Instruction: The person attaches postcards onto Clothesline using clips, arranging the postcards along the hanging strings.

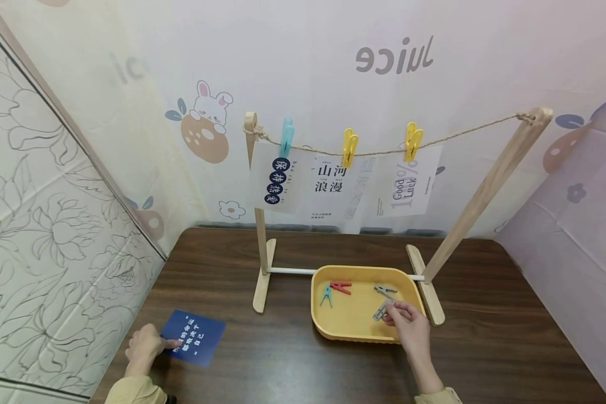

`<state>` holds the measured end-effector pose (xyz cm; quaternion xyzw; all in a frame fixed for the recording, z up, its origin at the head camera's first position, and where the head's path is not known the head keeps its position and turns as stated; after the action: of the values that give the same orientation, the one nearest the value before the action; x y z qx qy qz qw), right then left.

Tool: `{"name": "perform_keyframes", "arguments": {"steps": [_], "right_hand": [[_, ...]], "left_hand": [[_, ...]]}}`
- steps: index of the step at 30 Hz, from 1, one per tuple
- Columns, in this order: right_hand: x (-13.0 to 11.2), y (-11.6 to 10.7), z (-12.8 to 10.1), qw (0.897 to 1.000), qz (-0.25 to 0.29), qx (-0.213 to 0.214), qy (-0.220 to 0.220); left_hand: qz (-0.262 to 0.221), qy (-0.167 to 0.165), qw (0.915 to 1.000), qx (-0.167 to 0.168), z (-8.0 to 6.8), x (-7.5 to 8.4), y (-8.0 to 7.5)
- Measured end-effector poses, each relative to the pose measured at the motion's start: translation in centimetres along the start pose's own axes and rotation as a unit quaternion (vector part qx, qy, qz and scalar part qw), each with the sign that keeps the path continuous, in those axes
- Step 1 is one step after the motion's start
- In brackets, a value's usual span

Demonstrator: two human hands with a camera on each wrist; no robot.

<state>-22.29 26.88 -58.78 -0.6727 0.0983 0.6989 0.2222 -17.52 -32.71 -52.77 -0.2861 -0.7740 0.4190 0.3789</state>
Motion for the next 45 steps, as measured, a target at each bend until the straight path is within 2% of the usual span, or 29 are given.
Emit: {"name": "perform_keyframes", "arguments": {"steps": [6, 11, 20, 29, 38, 41, 45], "right_hand": [[0.0, 0.0, 0.1, 1.0, -0.001, 0.0, -0.001], [0.0, -0.1, 0.1, 1.0, 0.006, 0.0, -0.002], [-0.1, -0.1, -0.1, 1.0, 0.006, -0.006, -0.006], [-0.4, -0.1, -0.1, 1.0, 0.014, 0.0, -0.013], [-0.2, 0.0, -0.1, 1.0, 0.016, -0.004, -0.007], [-0.2, 0.0, -0.1, 1.0, 0.018, -0.004, -0.007], [-0.2, 0.0, 0.0, 1.0, 0.013, -0.004, -0.009]], "left_hand": [[-0.007, 0.002, 0.9999, 0.015, -0.2, 0.0, -0.1], [-0.008, 0.011, 0.9988, 0.046, -0.7, 0.2, -0.1], [0.008, 0.02, 0.9963, 0.083, -1.4, 0.9, 0.8], [-0.002, 0.008, 0.9986, 0.053, -0.8, 1.0, 1.3], [-0.045, 0.012, 0.9988, 0.014, -1.0, 0.8, 1.1], [-0.06, 0.024, 0.9978, 0.015, -1.1, 0.9, 0.9], [-0.084, 0.051, 0.9943, 0.04, -1.2, 1.0, 0.2]]}}
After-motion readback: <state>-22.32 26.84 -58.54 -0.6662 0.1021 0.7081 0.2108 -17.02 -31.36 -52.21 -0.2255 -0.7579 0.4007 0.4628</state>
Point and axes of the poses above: each hand's wrist, its own z-axis towards the middle knuckle, its own y-axis out of the palm, x = y × z, the point moved 6 cm from there along z, towards the middle knuckle, and after that the axes turned 4 degrees about -y, right-handed, at the moved point
